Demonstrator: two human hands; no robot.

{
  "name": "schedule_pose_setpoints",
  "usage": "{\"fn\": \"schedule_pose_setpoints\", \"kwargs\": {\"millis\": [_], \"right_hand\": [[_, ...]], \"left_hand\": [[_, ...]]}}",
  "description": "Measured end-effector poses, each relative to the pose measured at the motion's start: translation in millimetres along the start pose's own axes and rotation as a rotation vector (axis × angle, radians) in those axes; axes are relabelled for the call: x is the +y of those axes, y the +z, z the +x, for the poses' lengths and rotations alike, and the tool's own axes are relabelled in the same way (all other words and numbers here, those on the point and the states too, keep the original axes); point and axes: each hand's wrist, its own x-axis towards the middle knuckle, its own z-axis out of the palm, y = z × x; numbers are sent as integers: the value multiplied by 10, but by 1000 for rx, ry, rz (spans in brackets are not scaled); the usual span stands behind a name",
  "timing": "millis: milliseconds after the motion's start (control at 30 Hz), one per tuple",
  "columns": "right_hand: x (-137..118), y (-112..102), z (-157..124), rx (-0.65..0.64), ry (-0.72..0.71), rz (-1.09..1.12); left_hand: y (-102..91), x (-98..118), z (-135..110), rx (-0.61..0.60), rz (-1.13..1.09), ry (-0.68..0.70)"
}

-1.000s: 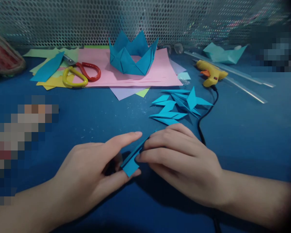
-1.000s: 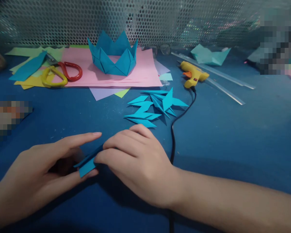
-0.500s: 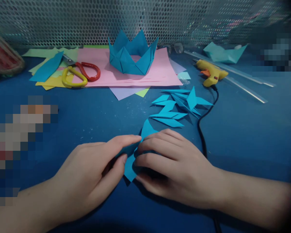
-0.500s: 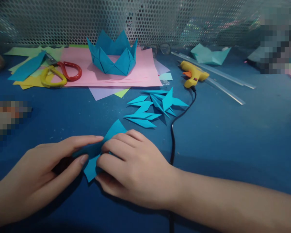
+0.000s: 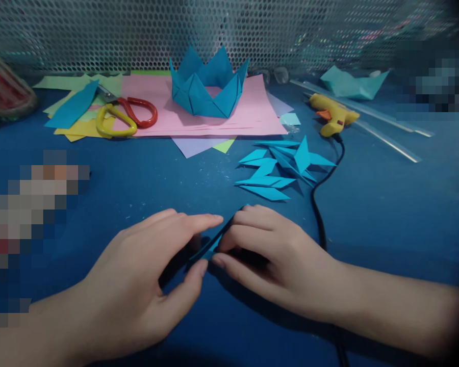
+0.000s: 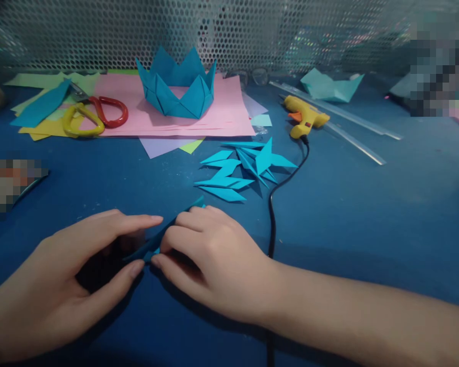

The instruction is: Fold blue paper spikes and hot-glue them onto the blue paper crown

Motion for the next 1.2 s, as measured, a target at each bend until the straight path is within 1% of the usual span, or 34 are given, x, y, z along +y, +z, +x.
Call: {"fn": "schedule_pose_setpoints", "kwargs": {"millis": [133,300,367,567,833,1200], "right_hand": [[3,8,11,-4,30,9],[-23,9,36,12,131,116],[-36,16,33,30,156,119],[-45,61,22,58,175,55],[-69,85,25,58,225,17],[-71,82,58,77,241,50]], "left_hand": [[9,-1,-15,-9,21,7],[29,-9,3,-3,0,-24],[34,-6,1,6,-5,-34],[39,13,3,15,22,-52],[47,49,-1,28,67,-56],[61,61,-23,41,61,-58]]}}
